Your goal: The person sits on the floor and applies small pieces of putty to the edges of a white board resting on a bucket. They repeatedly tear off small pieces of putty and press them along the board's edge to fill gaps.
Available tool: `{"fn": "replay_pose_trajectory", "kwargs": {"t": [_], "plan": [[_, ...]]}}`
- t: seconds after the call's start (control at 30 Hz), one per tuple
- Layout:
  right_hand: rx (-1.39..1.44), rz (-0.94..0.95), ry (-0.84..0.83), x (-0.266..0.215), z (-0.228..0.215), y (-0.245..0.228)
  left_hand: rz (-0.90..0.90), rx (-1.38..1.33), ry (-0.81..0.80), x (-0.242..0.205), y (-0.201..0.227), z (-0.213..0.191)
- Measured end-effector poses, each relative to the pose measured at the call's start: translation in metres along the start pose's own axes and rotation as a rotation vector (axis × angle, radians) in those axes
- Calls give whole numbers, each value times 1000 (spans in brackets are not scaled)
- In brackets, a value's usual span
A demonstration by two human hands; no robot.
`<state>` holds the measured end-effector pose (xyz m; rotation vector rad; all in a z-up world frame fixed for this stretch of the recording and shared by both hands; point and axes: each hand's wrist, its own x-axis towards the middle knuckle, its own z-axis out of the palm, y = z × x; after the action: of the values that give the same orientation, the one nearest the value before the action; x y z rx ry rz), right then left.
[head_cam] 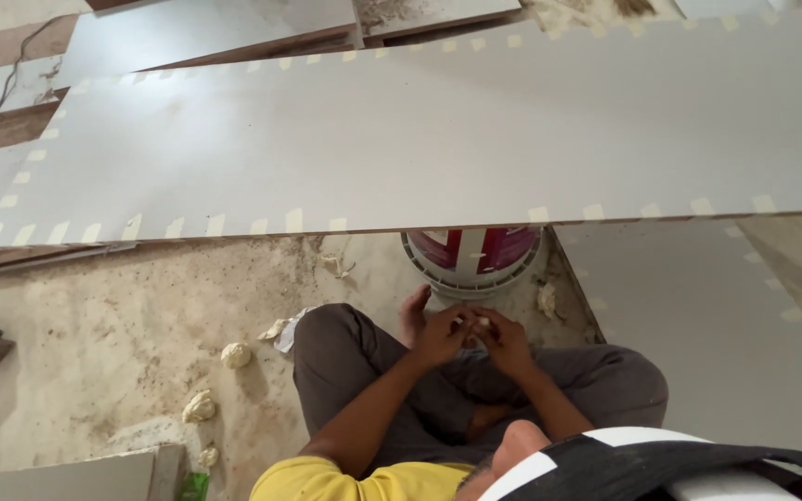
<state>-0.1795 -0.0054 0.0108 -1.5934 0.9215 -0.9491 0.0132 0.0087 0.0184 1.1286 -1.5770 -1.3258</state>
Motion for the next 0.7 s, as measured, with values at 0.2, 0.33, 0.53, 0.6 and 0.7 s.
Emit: {"fn": "replay_pose_trajectory", "kwargs": {"t": [0.2,0.33,0.53,0.6,0.7], "plan": [[-93,-27,33,-1,4,-19,250,369,303,-11,43,-19],[198,-30,-31,0,5,13,755,795,417,-25,111,-28],[284,-63,-122,-11,4,58,1011,778,793,-23,150,-107],[257,-40,-117,-7,5,57,1048,730,841,-28,160,-122],[369,-20,-29,12,4,58,935,611,716,-37,176,-104]]}}
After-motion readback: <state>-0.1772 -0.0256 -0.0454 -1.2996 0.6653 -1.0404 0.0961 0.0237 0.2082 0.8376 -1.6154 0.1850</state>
